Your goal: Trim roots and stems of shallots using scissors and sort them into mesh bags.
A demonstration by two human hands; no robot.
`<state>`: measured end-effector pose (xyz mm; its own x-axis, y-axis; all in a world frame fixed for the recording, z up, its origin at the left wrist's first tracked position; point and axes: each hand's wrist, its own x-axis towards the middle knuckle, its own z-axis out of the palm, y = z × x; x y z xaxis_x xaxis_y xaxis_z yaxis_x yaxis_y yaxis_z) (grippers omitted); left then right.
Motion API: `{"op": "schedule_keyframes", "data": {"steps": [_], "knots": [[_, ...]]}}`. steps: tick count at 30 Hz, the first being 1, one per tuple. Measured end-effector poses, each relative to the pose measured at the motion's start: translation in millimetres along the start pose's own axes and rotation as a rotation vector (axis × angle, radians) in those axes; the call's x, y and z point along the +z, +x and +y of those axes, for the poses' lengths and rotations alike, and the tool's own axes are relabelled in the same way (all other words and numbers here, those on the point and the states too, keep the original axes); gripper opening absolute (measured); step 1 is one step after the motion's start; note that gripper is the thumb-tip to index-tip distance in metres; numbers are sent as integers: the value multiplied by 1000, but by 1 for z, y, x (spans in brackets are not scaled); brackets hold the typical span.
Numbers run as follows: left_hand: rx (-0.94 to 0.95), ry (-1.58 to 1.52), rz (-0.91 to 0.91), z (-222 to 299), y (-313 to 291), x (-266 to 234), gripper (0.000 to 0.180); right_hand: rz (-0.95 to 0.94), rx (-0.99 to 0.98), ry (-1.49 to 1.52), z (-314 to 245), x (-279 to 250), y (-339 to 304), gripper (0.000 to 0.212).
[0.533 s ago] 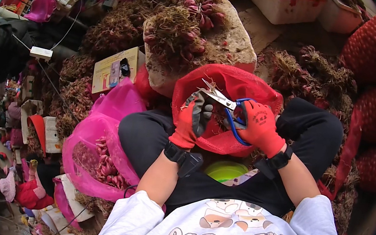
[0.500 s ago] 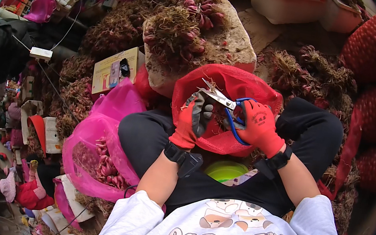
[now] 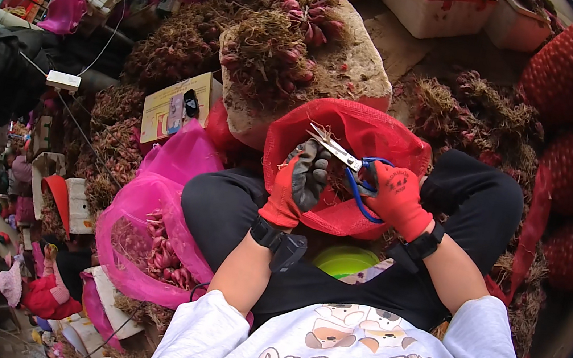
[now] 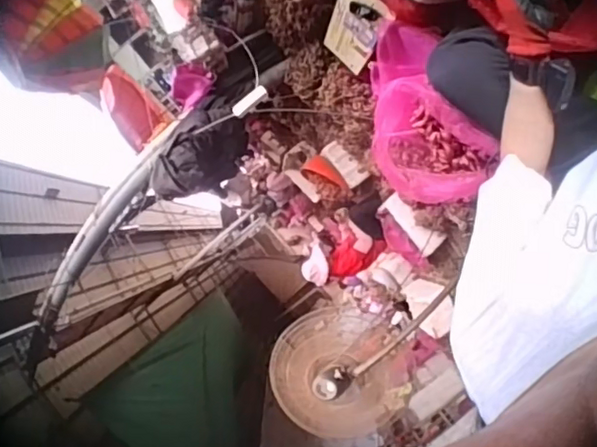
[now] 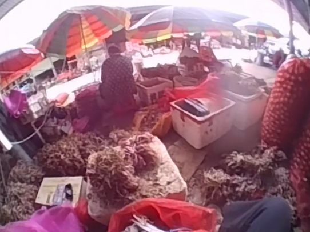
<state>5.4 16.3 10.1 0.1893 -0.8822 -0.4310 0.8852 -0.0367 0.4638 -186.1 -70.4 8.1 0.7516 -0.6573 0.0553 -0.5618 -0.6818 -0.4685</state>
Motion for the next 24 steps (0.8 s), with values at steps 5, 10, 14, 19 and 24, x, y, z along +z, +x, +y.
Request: {"op": "schedule_keyframes", "data": {"steps": [5, 10, 14, 19, 24], "knots": [[147, 206, 41, 0, -1, 3, 19, -95, 60, 283, 9, -18, 3, 35], [235, 329, -3, 5, 5, 1, 22, -12, 6, 219, 11, -30, -3, 38], [217, 303, -32, 5, 3, -1, 23, 40, -32, 16, 19, -23, -7, 42], [340, 448, -52, 4, 1, -2, 29, 11, -9, 2, 22, -22, -5, 40], [353, 470, 4, 6, 5, 1, 31, -33, 99, 149, 6, -32, 0, 43]]}}
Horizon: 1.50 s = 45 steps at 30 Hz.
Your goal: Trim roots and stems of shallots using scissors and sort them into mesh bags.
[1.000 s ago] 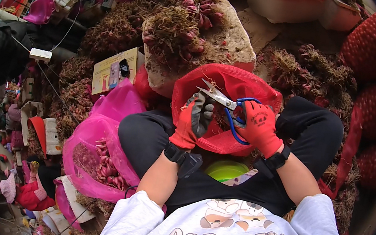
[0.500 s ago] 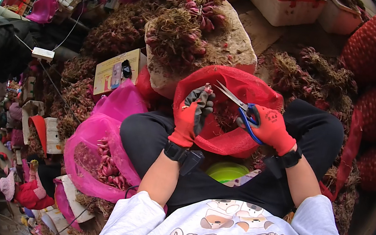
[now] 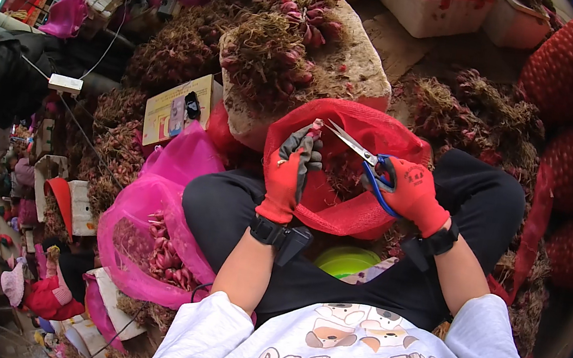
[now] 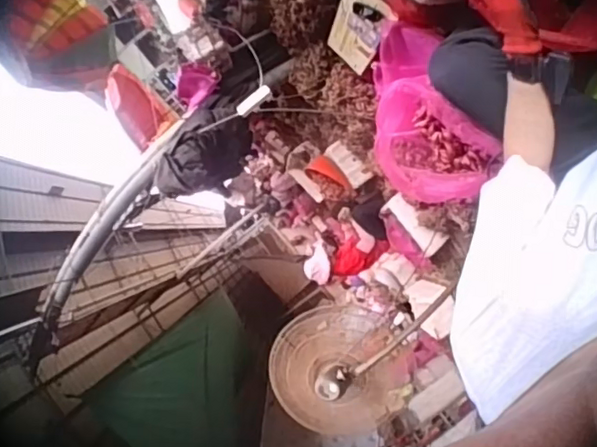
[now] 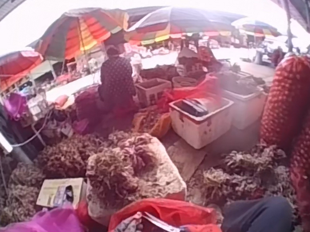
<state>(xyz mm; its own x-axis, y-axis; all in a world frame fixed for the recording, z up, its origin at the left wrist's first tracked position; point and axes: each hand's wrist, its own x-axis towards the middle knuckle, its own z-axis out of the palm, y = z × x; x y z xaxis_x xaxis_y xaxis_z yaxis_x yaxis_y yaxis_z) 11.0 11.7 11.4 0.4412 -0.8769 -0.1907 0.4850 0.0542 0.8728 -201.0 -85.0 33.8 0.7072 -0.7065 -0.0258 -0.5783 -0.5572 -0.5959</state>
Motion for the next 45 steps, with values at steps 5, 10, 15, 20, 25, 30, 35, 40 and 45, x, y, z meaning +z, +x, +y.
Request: {"op": "schedule_keyframes", "data": {"steps": [5, 10, 15, 20, 25, 30, 35, 40, 45], "knots": [[55, 210, 110, -9, -2, 4, 30, 139, -119, -55, 0, 15, -2, 41], [89, 170, 114, -9, -6, 12, 30, 53, -76, -75, 7, 29, -3, 38], [97, 19, 83, -9, -3, 11, 31, -33, -31, -136, 9, 25, -3, 37], [135, 21, 43, 0, 0, 8, 33, -231, 212, 107, 6, 5, 4, 37], [68, 51, -77, -1, -8, 17, 37, -36, 49, 523, 7, 12, 5, 42], [107, 71, 6, -8, -12, 19, 35, 82, -52, 39, -3, 22, 1, 56], [195, 0, 88, -8, -9, 14, 31, 75, -64, -117, -12, 16, -2, 55], [205, -72, 76, -6, -10, 15, 31, 7, -26, -17, -1, 24, -2, 48], [228, -40, 6, 4, -8, 18, 31, -108, 154, 227, 8, 18, 5, 41]]}}
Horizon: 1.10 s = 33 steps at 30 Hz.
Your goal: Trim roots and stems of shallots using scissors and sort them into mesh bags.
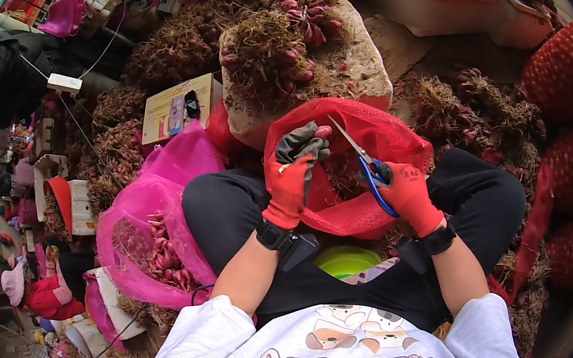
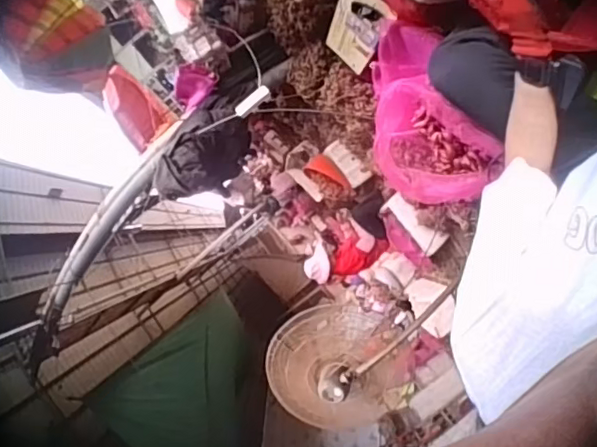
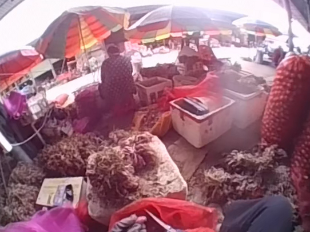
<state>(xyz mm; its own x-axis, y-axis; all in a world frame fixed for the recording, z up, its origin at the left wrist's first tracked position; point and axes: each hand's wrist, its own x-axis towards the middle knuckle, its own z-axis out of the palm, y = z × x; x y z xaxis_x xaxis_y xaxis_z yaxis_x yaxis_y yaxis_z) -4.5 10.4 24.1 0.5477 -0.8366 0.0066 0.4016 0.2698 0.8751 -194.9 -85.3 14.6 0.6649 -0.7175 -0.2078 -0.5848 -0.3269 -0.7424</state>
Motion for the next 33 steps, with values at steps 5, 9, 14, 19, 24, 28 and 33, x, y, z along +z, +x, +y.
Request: {"op": "schedule_keyframes", "data": {"steps": [5, 9, 14, 19, 24, 28, 33], "knots": [[50, 117, -32, 0, 1, 3, 32, 76, -158, 176, -8, -9, -4, 37], [23, 269, 82, 0, -2, -4, 32, 173, -239, -125, -14, -7, -11, 36], [17, 296, 78, 11, 2, 0, 30, 145, -195, -236, -2, -10, -11, 37], [65, 133, -156, 15, 8, -4, 29, 32, -58, -254, -4, -17, -8, 31], [9, 247, -348, 8, 4, -6, 29, -84, -61, 710, -8, -13, 0, 27], [1, 413, -383, -7, -3, -1, 29, -210, -40, 1136, -20, -10, 3, 35], [-391, -8, -126, -3, -4, 4, 27, -10, -165, 1069, -14, -1, 9, 28]]}}
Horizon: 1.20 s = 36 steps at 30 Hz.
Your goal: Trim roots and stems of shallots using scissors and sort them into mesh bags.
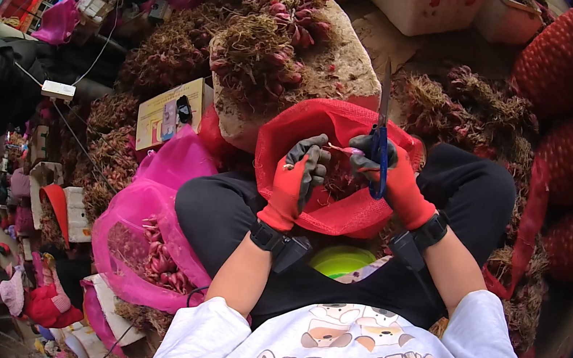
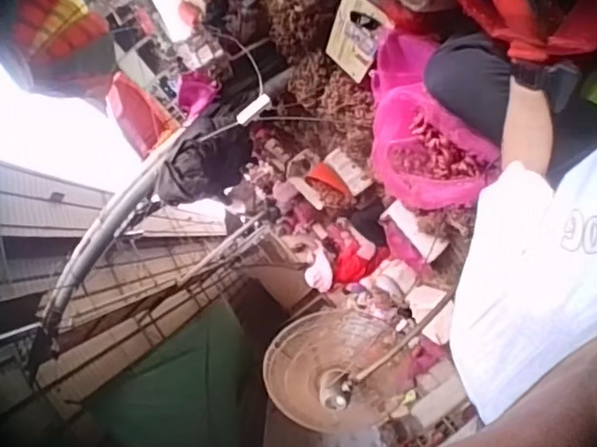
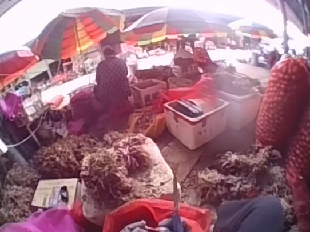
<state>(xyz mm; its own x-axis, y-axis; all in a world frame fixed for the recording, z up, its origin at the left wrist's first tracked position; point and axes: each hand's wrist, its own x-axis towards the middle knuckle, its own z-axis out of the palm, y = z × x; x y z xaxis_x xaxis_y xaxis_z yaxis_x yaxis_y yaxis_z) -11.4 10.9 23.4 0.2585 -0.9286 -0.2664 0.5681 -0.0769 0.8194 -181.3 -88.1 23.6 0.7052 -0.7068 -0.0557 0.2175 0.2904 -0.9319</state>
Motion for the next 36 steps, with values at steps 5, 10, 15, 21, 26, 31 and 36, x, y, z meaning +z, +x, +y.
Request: {"op": "schedule_keyframes", "data": {"steps": [5, 10, 15, 21, 26, 31, 36], "knots": [[-124, 114, -54, -2, -3, 3, 24, 70, -140, -116, 0, 13, -4, 25], [-103, 144, -78, -1, -9, 8, 16, 35, -439, -766, 4, 7, 0, 30], [-88, 37, -81, -9, -5, -8, 13, 21, -385, -665, 6, 13, -1, 29], [-71, 29, -70, -9, 0, 0, 14, -15, 134, 242, -5, 7, 1, 27], [-82, -5, -33, -4, 0, 8, 17, -13, 281, 169, -7, 5, 1, 31], [-70, -41, -41, -4, -2, -1, 20, -4, 309, 274, -1, 3, -5, 31], [-208, -244, -18, -2, 2, -12, 23, 41, 283, 276, -4, 1, 3, 29]]}}
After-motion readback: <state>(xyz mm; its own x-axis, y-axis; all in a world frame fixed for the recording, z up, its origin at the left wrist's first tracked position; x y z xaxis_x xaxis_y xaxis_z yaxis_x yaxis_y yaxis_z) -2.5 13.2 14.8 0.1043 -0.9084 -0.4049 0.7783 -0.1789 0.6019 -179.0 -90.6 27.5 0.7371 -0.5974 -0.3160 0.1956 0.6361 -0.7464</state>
